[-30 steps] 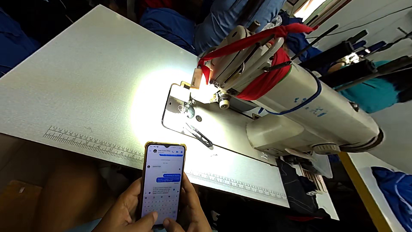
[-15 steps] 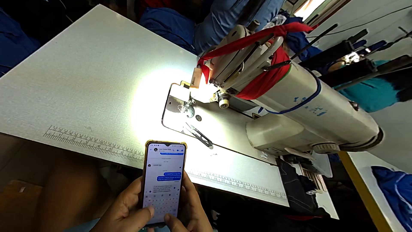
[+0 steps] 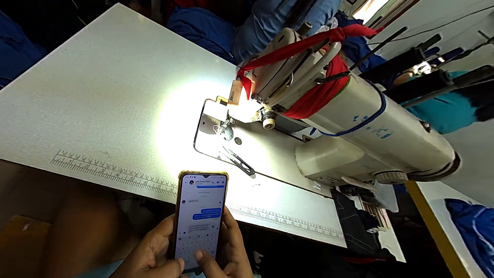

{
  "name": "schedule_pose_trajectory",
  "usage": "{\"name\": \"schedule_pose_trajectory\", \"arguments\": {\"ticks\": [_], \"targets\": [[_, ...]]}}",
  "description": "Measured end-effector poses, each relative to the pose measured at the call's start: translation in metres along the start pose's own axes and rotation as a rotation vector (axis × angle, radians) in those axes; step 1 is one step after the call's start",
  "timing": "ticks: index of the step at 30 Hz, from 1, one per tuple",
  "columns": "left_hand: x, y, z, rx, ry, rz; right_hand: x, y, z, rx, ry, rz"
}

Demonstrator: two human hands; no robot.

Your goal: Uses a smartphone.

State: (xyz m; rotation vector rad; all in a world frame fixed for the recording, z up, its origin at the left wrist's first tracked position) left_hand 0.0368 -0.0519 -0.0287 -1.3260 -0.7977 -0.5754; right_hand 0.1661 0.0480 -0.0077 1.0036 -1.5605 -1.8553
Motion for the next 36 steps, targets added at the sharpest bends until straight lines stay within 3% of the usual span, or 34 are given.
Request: {"name": "schedule_pose_trajectory", "arguments": {"ticks": [4, 9, 24, 30, 36], "targets": [[-0.0022, -0.0002, -0.0006, 0.011, -0.010, -0.013, -0.0025, -0.0017, 0.0001, -0.007, 0.129, 0.070], [-0.0020, -0.0002, -0.0013, 0.011, -0.010, -0.022, -0.0028, -0.0018, -0.0003, -0.009, 0.145, 0.081], [-0.0009, 0.0011, -0.0005, 0.015, 0.034, -0.021, -0.0045, -0.0038, 0.0003, 0.000, 0.043, 0.129], [0.0010, 0.0014, -0.0011, 0.026, -0.123, 0.115, -0.0051, -0.0054, -0.0002, -0.017, 0.102, 0.182], [0.0005, 0.0002, -0.0019, 0.026, -0.138, 0.106, -0.0037, -0.0020, -0.0006, -0.016, 0.163, 0.128]]}}
Point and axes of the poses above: each hand's wrist, its own z-axis towards the middle knuckle, its own x-axis out of the palm, y = z × x, the point moved 4 cm from there along z, towards the middle knuckle, and after that the axes turned 15 degrees about -z, right-handed, at the moved point
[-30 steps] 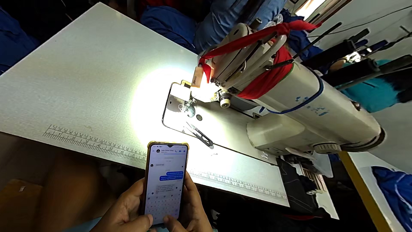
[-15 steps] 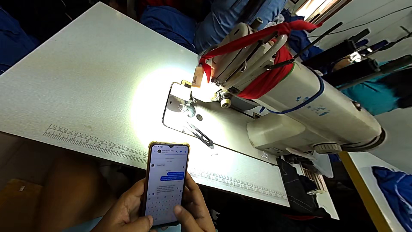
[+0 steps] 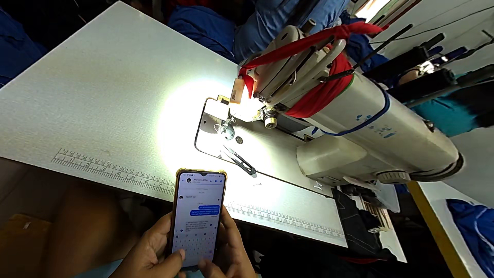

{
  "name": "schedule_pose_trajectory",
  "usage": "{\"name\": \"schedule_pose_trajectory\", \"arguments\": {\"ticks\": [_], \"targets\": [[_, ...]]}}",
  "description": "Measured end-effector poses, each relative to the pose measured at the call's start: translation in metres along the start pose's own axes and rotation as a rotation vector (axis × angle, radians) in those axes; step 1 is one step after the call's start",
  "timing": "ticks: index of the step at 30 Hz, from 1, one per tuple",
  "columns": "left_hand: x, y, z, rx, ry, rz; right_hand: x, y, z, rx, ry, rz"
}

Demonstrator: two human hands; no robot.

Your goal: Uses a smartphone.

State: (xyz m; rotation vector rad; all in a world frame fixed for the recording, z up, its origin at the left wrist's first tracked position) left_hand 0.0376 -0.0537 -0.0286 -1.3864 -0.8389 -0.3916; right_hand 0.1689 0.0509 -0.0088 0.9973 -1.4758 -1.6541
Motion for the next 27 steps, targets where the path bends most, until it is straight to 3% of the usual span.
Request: {"name": "schedule_pose_trajectory", "arguments": {"ticks": [6, 15, 21, 27], "targets": [[-0.0001, -0.0006, 0.0004, -0.007, 0.053, -0.053, -0.0001, 0.0020, 0.0009, 0.022, -0.037, -0.031], [0.0019, -0.0010, 0.0015, -0.018, 0.174, -0.086, 0.0046, 0.0012, 0.0031, 0.007, -0.234, -0.119], [0.0000, -0.0025, 0.0022, -0.006, 0.096, -0.027, -0.0007, 0.0013, 0.0022, -0.015, -0.021, -0.011], [-0.0007, -0.0012, 0.0020, -0.019, 0.100, -0.082, -0.0027, 0.0012, 0.0017, 0.001, 0.004, 0.008]]}}
Point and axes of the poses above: each hand's wrist, its own z-axis towards the middle knuckle, its own x-axis out of the palm, y = z × x, the point moved 4 cm from there along z, towards the middle knuckle, and after that the axes turned 15 degrees about -z, right-handed, at the moved point
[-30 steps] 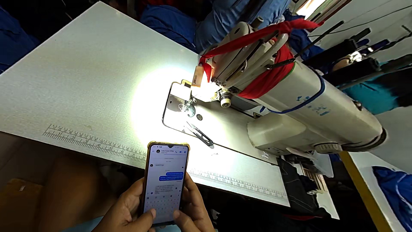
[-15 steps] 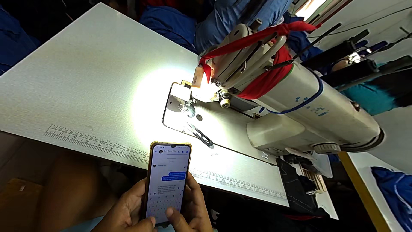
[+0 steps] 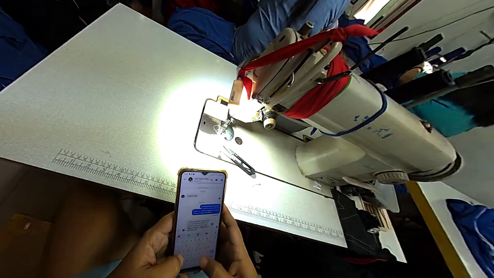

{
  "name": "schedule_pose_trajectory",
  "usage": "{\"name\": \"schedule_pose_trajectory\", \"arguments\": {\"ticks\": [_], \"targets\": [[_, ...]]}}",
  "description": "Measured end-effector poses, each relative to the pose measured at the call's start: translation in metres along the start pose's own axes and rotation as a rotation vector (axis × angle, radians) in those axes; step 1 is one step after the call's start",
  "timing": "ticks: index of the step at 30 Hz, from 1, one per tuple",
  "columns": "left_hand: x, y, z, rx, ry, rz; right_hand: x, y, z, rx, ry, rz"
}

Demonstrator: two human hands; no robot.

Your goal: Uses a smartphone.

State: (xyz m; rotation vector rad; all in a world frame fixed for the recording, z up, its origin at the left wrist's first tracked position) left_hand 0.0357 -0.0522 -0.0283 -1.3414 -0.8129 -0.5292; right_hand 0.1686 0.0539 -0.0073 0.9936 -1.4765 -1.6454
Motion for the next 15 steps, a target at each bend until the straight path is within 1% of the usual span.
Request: {"name": "schedule_pose_trajectory", "arguments": {"ticks": [2, 6, 10, 12, 15], "targets": [[0.0002, 0.0000, 0.0001, -0.004, 0.012, -0.016, -0.0006, -0.0006, -0.0001, 0.016, -0.008, 0.019], [0.0001, 0.0010, 0.0002, -0.004, 0.032, -0.022, 0.0007, -0.0011, -0.0005, 0.011, -0.050, -0.027], [0.0015, 0.0010, -0.0001, -0.003, 0.059, -0.010, 0.0056, -0.0012, 0.0000, -0.011, -0.157, -0.107], [0.0022, 0.0006, -0.0002, -0.001, 0.032, 0.029, 0.0062, -0.0006, 0.0003, -0.001, -0.165, -0.109], [0.0008, 0.0010, -0.0009, 0.002, -0.007, 0.058, 0.0053, 0.0007, -0.0004, 0.008, -0.131, -0.081]]}}
Point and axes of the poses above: each hand's wrist, its own z-axis towards the middle knuckle, its own x-axis out of the palm, y = z × x, the point moved 4 cm from there along z, towards the middle knuckle, and after that the axes turned 15 degrees about -z, right-handed, at the moved point
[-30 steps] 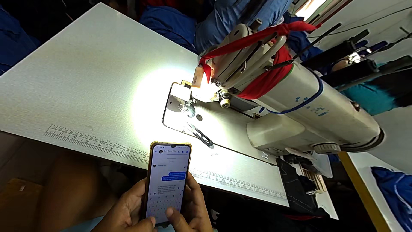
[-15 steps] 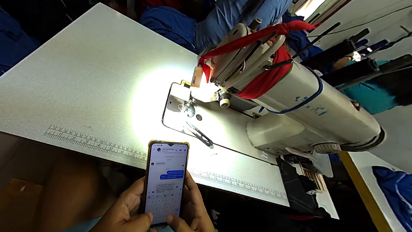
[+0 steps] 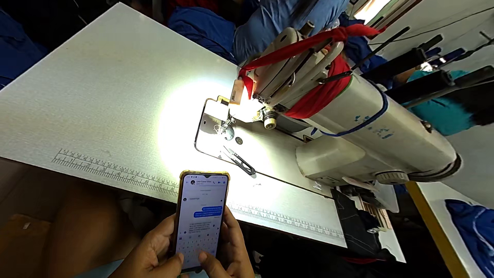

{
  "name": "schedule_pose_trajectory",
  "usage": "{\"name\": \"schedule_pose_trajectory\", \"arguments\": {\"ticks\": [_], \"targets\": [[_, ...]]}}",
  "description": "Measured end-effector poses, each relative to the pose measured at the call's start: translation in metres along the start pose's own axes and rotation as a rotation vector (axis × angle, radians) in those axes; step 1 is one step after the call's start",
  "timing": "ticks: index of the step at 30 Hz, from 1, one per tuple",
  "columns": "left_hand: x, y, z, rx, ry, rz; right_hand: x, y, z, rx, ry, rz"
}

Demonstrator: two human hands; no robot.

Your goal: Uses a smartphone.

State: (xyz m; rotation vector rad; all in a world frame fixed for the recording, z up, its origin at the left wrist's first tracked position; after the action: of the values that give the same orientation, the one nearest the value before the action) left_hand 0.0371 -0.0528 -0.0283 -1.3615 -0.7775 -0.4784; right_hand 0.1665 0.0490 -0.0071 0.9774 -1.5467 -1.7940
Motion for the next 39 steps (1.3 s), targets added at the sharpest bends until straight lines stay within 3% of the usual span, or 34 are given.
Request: {"name": "schedule_pose_trajectory", "arguments": {"ticks": [6, 10, 16, 25, 39], "targets": [[0.0002, -0.0003, -0.0004, -0.004, 0.032, -0.045, 0.0001, 0.0006, 0.0008, 0.022, -0.027, -0.015], [-0.0014, -0.0014, -0.0011, -0.004, 0.010, -0.033, -0.0027, -0.0033, 0.0003, 0.005, 0.104, 0.096], [-0.0020, -0.0002, -0.0013, 0.004, 0.008, -0.051, -0.0034, -0.0040, -0.0005, 0.002, 0.143, 0.106], [0.0002, 0.0004, 0.0002, -0.003, 0.036, -0.080, -0.0006, -0.0011, 0.0003, 0.008, -0.003, -0.033], [0.0001, -0.0010, 0.0009, 0.015, -0.020, 0.008, -0.0029, 0.0005, 0.0021, -0.007, 0.011, -0.014]]}}
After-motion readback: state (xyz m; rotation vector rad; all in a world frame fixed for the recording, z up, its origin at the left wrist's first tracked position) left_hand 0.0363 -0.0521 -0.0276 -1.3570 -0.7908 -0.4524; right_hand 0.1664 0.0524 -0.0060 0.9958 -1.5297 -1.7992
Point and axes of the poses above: each hand's wrist, its own z-axis towards the middle knuckle, its own x-axis out of the palm, y = z × x, the point moved 4 cm from there along z, towards the middle knuckle, and after that the axes turned 15 degrees about -z, right-handed, at the moved point
